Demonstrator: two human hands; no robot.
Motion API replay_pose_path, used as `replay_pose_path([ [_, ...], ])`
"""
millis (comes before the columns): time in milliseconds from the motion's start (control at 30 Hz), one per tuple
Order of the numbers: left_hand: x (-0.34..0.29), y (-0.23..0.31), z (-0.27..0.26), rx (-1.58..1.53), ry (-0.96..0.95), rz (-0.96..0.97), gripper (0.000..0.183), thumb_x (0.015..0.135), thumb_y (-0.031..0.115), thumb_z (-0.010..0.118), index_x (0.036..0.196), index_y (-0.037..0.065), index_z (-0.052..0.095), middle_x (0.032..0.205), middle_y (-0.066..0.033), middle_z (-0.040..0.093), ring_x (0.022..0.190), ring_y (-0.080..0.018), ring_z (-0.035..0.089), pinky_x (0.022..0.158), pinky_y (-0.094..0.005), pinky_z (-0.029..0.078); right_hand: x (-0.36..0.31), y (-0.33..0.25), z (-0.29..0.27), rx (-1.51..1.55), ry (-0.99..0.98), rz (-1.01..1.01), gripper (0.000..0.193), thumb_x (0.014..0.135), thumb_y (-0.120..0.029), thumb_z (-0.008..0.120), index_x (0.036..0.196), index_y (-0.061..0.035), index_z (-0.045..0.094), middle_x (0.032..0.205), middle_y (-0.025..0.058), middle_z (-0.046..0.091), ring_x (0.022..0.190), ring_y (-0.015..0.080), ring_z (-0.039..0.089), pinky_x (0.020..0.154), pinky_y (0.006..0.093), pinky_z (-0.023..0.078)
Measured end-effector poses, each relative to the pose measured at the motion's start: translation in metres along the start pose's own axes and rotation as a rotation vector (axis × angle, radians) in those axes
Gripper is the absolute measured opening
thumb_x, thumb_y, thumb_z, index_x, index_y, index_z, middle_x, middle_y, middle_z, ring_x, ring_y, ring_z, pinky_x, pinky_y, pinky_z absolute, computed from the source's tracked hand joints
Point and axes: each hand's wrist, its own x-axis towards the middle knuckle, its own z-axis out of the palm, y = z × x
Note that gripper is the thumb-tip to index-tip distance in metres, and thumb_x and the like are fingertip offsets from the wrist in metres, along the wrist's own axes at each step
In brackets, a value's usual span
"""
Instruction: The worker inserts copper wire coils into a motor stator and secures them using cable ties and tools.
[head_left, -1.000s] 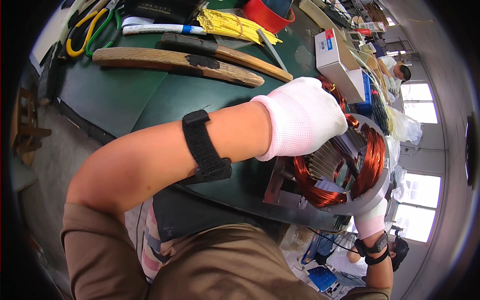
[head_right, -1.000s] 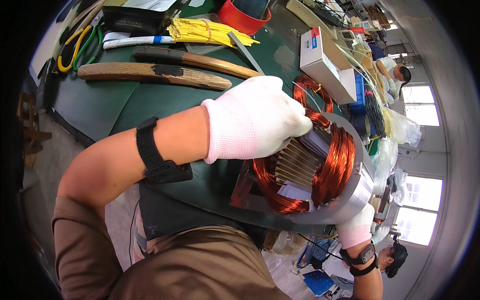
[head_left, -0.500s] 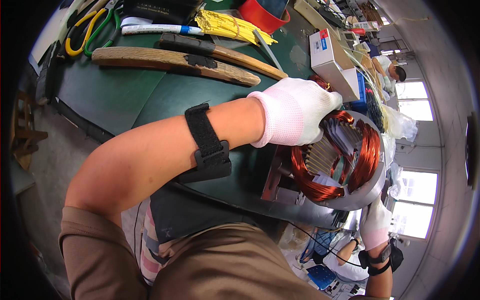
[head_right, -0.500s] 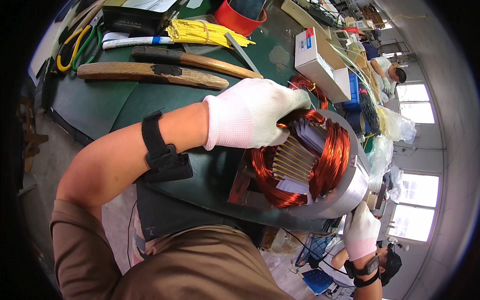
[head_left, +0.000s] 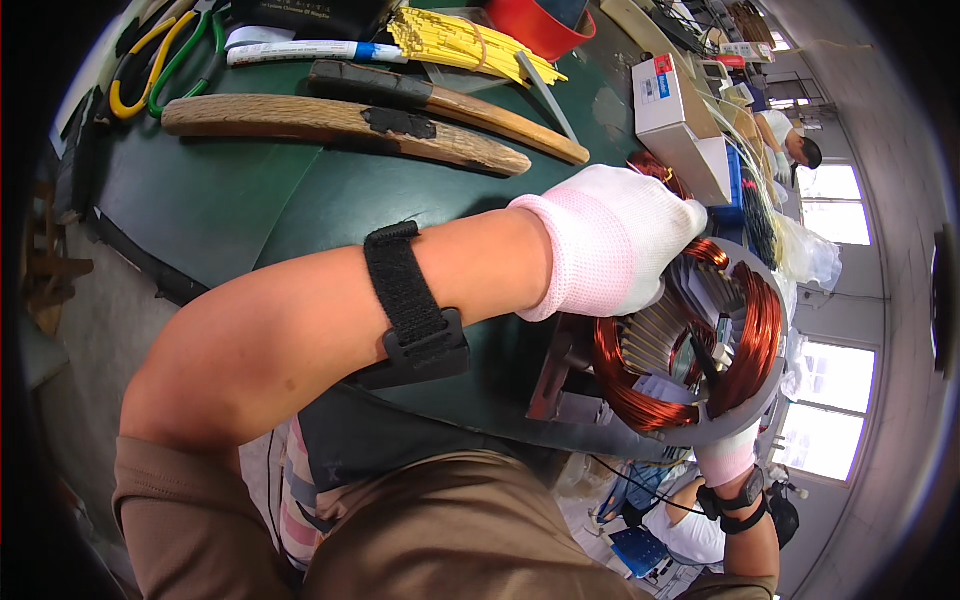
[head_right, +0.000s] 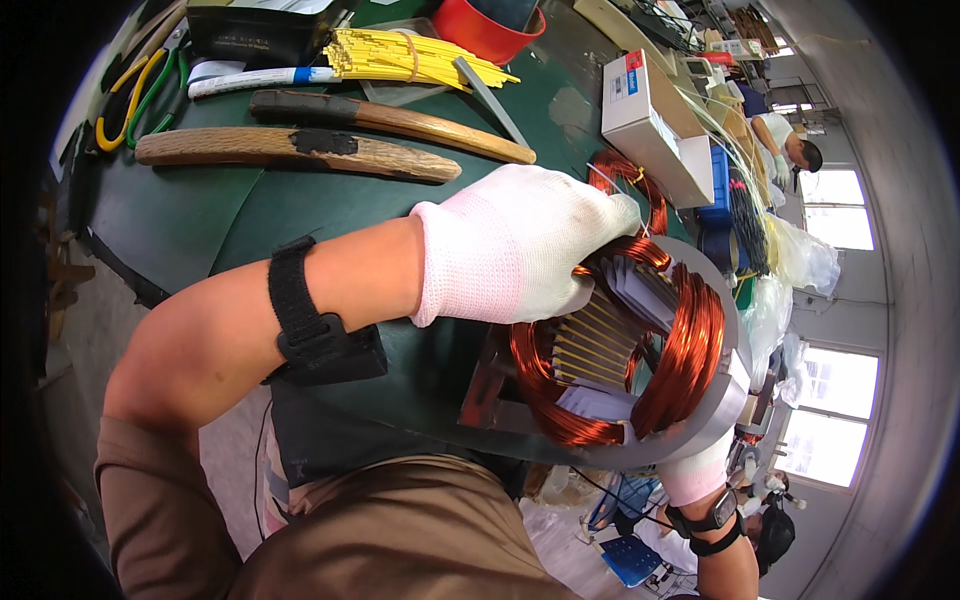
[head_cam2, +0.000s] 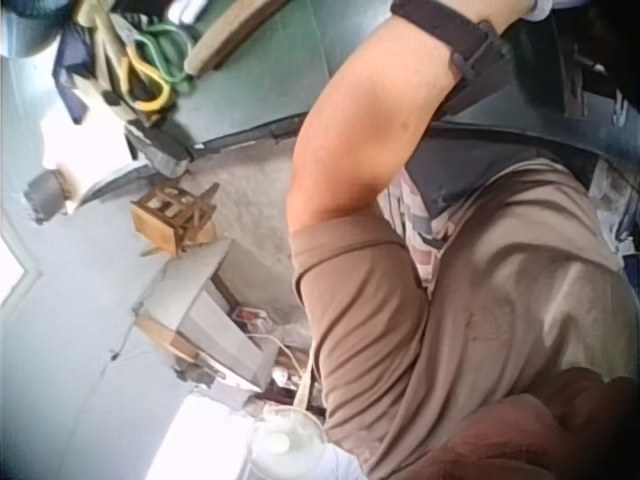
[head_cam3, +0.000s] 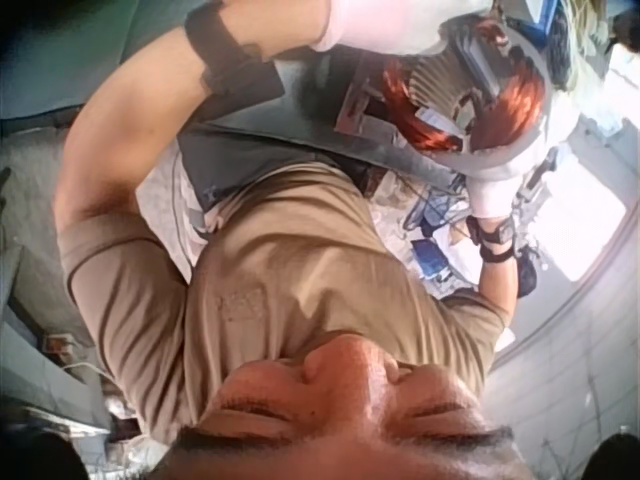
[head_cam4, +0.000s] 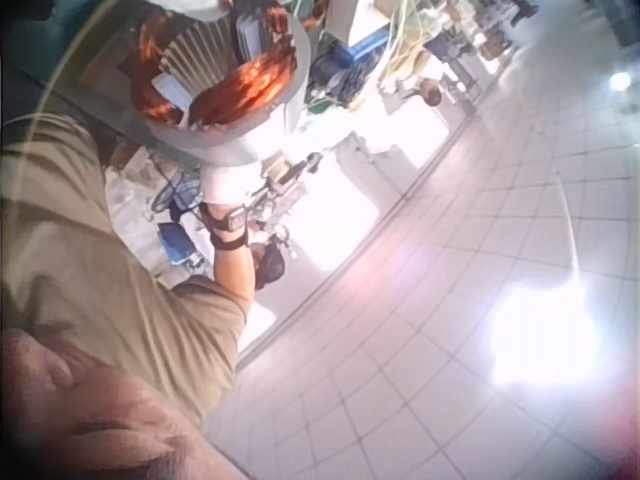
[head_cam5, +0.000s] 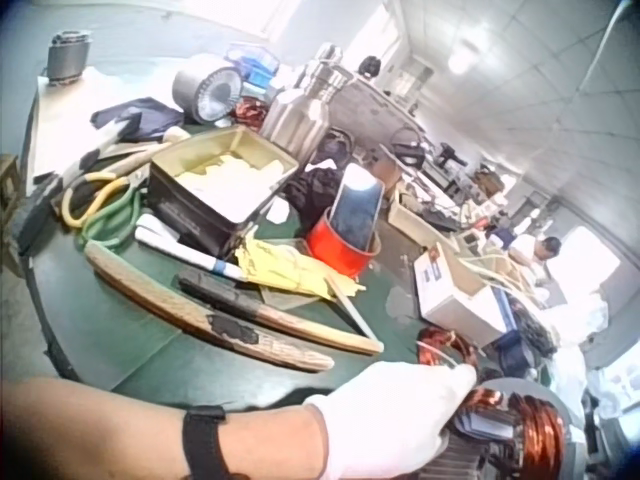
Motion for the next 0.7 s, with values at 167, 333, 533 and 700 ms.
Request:
replay_pose_path([
  [167,0.002,-0.001,0.0,-0.008,-0.028,-0.026,0.039,0.081,0.012,0.073,0.116,-0.001,0.062,0.108,-0.0251,0.07,0.106,-0.0428,0.069,0.091,-0.0488,0.055,-0.024,0.017,0.009,0.201,-0.24,0.291,0.096,0.082,0.003,0.07,0.161,0.0014,0.015,0.15,0.0219,0.048,0.135,0.034,0.055,0.115,0.0404,0.042],
  [333,0.002,0.001,-0.001,0.001,-0.066,-0.054,0.04,0.081,0.013,0.073,0.115,-0.004,0.059,0.108,-0.026,0.07,0.104,-0.0432,0.07,0.091,-0.0494,0.055,-0.042,0.024,-0.022,-0.271,-0.456,0.176,0.009,0.085,-0.011,0.07,0.093,-0.0119,0.071,0.085,0.0105,0.072,0.074,0.0315,0.072,0.064,0.0396,0.057],
  [533,0.004,0.004,-0.005,0.013,-0.115,-0.061,0.039,0.082,0.013,0.072,0.116,-0.004,0.059,0.101,-0.0258,0.071,0.098,-0.0431,0.071,0.086,-0.0482,0.057,-0.058,0.016,-0.051,-0.185,-0.41,0.41,0.018,0.087,-0.003,0.065,0.104,-0.0013,0.061,0.091,0.019,0.071,0.08,0.0401,0.071,0.068,0.0465,0.057],
  [700,0.001,-0.013,0.006,-0.08,-0.053,-0.018,0.036,0.086,0.013,0.067,0.118,-0.003,0.06,0.098,-0.0268,0.07,0.094,-0.0431,0.07,0.083,-0.0481,0.056,-0.063,0.037,-0.037,-0.208,-0.334,0.214,0.023,0.083,-0.001,0.067,0.105,-0.001,0.061,0.09,0.0215,0.069,0.079,0.0417,0.07,0.067,0.047,0.056],
])
